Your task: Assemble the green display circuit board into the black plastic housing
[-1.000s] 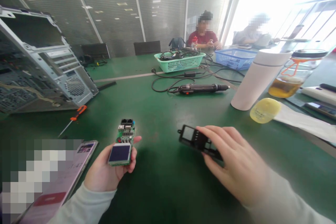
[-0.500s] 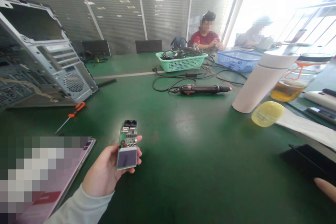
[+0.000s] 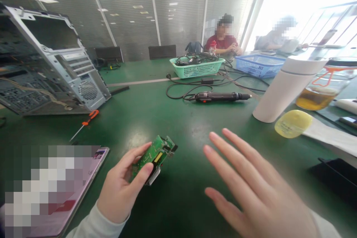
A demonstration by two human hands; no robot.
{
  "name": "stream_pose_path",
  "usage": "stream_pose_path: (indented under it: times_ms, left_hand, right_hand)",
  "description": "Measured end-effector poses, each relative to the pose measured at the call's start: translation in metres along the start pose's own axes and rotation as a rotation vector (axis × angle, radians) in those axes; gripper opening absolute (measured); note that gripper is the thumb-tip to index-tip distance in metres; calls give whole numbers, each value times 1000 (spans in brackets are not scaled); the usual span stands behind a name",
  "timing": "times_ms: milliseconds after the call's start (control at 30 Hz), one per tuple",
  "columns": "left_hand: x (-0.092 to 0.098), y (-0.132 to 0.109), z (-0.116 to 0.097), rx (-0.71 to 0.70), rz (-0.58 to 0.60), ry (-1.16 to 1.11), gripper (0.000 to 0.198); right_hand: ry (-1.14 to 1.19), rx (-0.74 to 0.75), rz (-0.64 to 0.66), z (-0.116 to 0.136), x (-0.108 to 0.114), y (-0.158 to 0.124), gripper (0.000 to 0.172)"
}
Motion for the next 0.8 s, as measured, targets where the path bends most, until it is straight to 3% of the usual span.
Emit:
stream_pose_path:
  times_ms: [67,167,300,533,600,733,800]
  left_hand:
    - [1,-2,-9,-213,74,184,33]
    - [-2,-7,-17,-473,196,295,36]
    - [-6,-10,-22,-609,292,337,33]
    - [-8,-11,-15,-521,359,283,39]
    - [-9,-13,-10,-515,373,291,54]
    - [-9,-18,-1,-409,312,259,105]
    - [-10,-20,4,-302,281,215,105]
  right_hand:
    - [32,107,21,16,-6,17,44]
    - [101,148,15,27,-16,26,36]
    - [234,115,-28,32,-30,25,37]
    - [198,171,-6,34,-24,25,31]
    - [181,140,-13,31,-20,22,30]
    - [121,56,-7,12,-13,-1,23]
    - [66,-58,-11,-4,-10,-18,22]
Point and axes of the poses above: each hand's wrist, its own y-axis towards the middle knuckle, its own x-axis out of the back of the hand, z = x × y, the point moved 2 cm from there along y, towards the middle knuckle, and after that the axes turned 8 degrees about -y, right-handed, at the moved point
